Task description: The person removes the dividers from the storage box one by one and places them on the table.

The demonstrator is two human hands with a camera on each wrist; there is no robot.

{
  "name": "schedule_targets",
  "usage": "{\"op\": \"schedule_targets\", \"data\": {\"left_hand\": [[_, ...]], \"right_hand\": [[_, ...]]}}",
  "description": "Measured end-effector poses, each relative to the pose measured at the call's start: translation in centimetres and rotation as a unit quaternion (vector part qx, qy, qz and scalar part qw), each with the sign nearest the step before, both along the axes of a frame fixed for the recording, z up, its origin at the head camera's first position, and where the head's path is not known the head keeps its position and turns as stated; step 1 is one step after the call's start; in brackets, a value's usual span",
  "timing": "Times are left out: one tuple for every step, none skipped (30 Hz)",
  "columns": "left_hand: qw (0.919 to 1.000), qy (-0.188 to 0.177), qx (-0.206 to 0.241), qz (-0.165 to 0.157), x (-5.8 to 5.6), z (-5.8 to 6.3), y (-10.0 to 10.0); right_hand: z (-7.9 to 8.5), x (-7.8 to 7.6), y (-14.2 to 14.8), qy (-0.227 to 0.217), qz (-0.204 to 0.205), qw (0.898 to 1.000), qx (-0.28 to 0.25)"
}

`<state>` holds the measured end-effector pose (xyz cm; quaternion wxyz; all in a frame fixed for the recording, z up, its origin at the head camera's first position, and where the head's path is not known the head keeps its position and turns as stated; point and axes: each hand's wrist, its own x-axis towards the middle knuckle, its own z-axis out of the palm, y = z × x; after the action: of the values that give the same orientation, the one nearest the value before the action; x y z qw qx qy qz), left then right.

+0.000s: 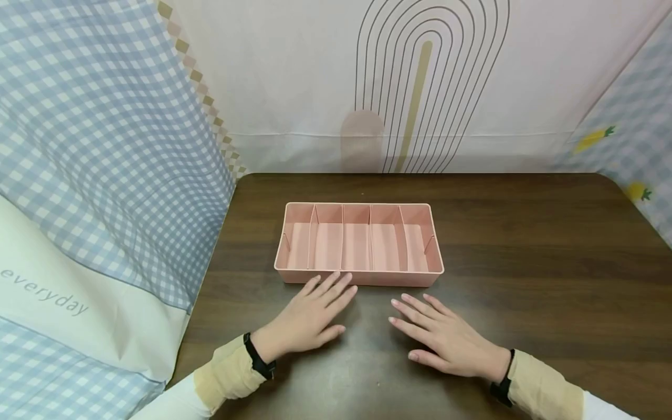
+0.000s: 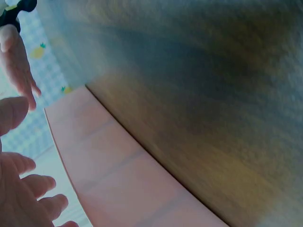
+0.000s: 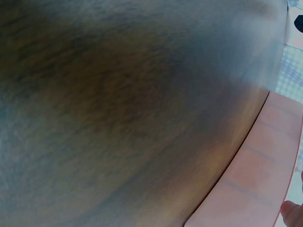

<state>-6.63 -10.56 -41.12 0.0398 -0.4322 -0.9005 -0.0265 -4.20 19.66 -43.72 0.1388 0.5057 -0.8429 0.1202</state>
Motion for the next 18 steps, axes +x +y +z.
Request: {"op": "schedule_targets", "data": {"left_hand": [[0.9999, 0.007, 0.005, 0.006, -0.1, 0.0, -0.1], [0.9997, 0.015, 0.012, 0.012, -0.3, 0.1, -0.2], [0.9994, 0.021, 0.020, 0.019, -0.4, 0.1, -0.3], [0.9990, 0.026, 0.026, 0.026, -0.6, 0.2, -0.4], [0.9984, 0.031, 0.034, 0.034, -0.8, 0.2, -0.5], [0.9978, 0.034, 0.039, 0.042, -1.0, 0.3, -0.7], [0.9972, 0.035, 0.042, 0.051, -1.1, 0.3, -0.8], [0.9966, 0.035, 0.045, 0.060, -1.3, 0.4, -0.9], [0.9960, 0.033, 0.047, 0.068, -1.4, 0.5, -1.1], [0.9955, 0.032, 0.048, 0.075, -1.6, 0.5, -1.2], [0.9949, 0.030, 0.049, 0.083, -1.8, 0.6, -1.3], [0.9943, 0.027, 0.050, 0.090, -1.9, 0.7, -1.4], [0.9935, 0.023, 0.052, 0.099, -2.0, 0.8, -1.5], [0.9925, 0.019, 0.056, 0.107, -2.2, 0.9, -1.6], [0.9915, 0.015, 0.058, 0.115, -2.3, 1.0, -1.7], [0.9904, 0.011, 0.059, 0.124, -2.5, 1.0, -1.8], [0.9891, 0.007, 0.060, 0.134, -2.6, 1.1, -1.9], [0.9877, 0.002, 0.060, 0.144, -2.8, 1.2, -1.9]], "right_hand": [[0.1, 0.0, 0.0, 0.000, 0.000, 1.000, 0.000], [0.1, 0.0, 0.0, 0.001, 0.000, 1.000, 0.000], [0.1, 0.0, -0.1, 0.002, 0.000, 1.000, 0.000], [0.2, 0.0, -0.1, 0.003, 0.000, 1.000, 0.000], [0.2, 0.0, -0.1, 0.005, 0.000, 1.000, 0.000], [0.2, -0.1, -0.1, 0.006, 0.000, 1.000, -0.001], [0.3, -0.1, -0.1, 0.007, 0.000, 1.000, 0.000], [0.3, -0.1, 0.0, 0.008, -0.001, 1.000, 0.000], [0.3, -0.1, 0.0, 0.008, -0.001, 1.000, 0.001], [0.3, -0.1, 0.0, 0.008, -0.002, 1.000, 0.001], [0.3, -0.1, 0.0, 0.008, -0.003, 1.000, 0.002], [0.4, -0.1, 0.1, 0.007, -0.004, 1.000, 0.002], [0.4, -0.2, 0.1, 0.005, -0.005, 1.000, 0.002], [0.5, -0.2, 0.1, 0.004, -0.007, 1.000, 0.002], [0.5, -0.2, 0.1, 0.004, -0.008, 1.000, 0.002], [0.5, -0.3, 0.2, 0.004, -0.009, 1.000, 0.002], [0.6, -0.3, 0.2, 0.004, -0.009, 1.000, 0.002], [0.6, -0.4, 0.2, 0.005, -0.009, 1.000, 0.002]]}}
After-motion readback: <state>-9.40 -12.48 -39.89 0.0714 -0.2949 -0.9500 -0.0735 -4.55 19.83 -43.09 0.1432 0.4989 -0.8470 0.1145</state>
